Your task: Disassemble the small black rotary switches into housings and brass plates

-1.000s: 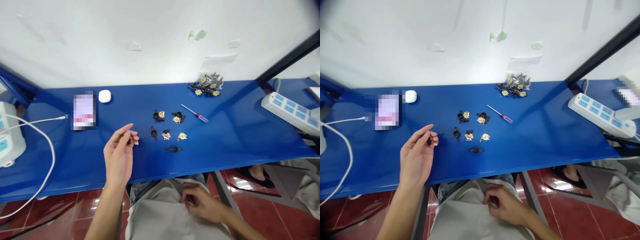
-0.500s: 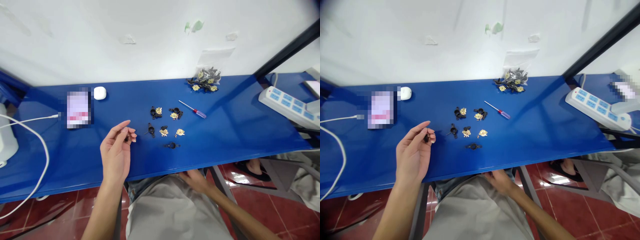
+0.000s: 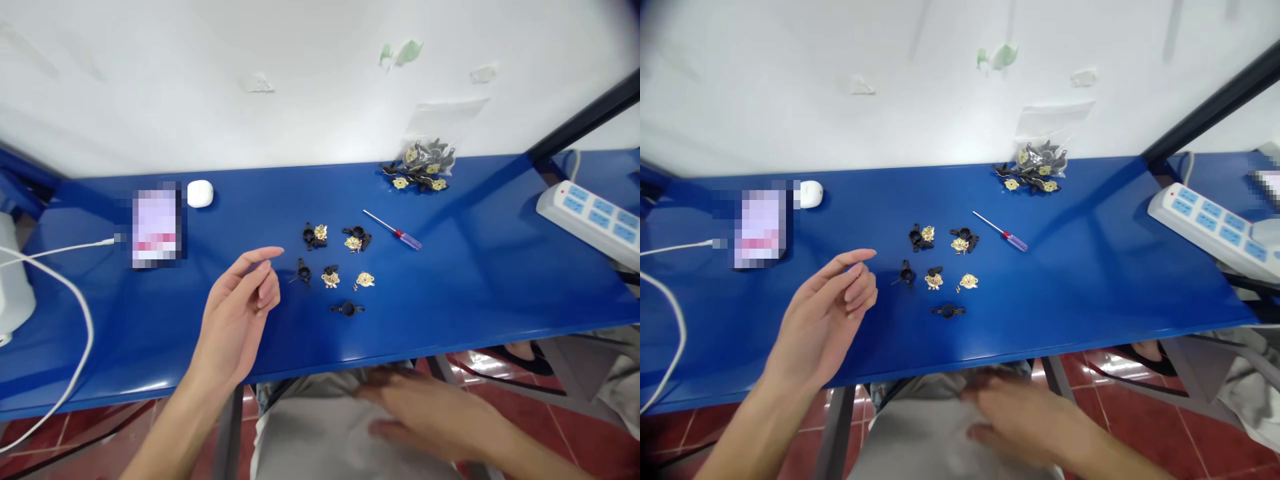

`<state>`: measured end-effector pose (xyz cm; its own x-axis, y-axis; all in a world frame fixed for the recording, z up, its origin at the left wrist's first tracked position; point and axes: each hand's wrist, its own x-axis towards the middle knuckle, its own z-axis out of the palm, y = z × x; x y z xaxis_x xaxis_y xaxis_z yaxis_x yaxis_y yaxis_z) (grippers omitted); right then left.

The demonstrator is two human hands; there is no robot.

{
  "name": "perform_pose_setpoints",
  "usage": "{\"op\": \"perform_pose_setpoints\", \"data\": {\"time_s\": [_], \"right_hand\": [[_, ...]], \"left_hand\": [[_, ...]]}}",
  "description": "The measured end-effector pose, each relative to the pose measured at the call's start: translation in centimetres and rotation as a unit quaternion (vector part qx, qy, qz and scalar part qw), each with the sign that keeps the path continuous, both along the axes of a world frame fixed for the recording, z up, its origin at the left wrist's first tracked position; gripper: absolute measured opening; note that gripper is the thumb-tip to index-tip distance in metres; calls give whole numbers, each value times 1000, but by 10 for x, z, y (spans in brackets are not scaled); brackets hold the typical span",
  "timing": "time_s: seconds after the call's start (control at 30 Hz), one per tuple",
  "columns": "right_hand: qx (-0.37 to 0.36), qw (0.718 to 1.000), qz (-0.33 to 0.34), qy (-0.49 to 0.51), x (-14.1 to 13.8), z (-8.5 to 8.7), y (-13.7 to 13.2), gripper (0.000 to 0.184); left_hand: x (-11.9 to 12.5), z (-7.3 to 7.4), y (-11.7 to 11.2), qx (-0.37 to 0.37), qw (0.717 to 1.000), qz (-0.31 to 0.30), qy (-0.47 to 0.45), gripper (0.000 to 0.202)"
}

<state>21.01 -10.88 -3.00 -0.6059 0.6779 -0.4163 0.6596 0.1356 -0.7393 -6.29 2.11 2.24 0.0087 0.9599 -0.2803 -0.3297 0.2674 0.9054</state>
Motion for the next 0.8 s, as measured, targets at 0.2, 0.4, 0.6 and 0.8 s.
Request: {"op": "perform_pose_setpoints", "data": {"time_s": [0.2, 0.4, 0.6, 0.8], "right_hand": [[72, 983, 3, 170, 7, 89, 61, 19], [231, 905, -226, 276, -28, 67, 144, 25], [237, 899, -182, 319, -43, 42, 183, 20], [276, 900, -178, 286, -39, 39, 126, 22]], "left_hand": [[20, 15, 28, 45, 985, -163, 20, 19], [28, -4, 47, 92, 972, -218, 0, 28], [21, -15, 54, 118, 977, -176, 3, 40], [15, -16, 51, 148, 976, -158, 36, 30]]}}
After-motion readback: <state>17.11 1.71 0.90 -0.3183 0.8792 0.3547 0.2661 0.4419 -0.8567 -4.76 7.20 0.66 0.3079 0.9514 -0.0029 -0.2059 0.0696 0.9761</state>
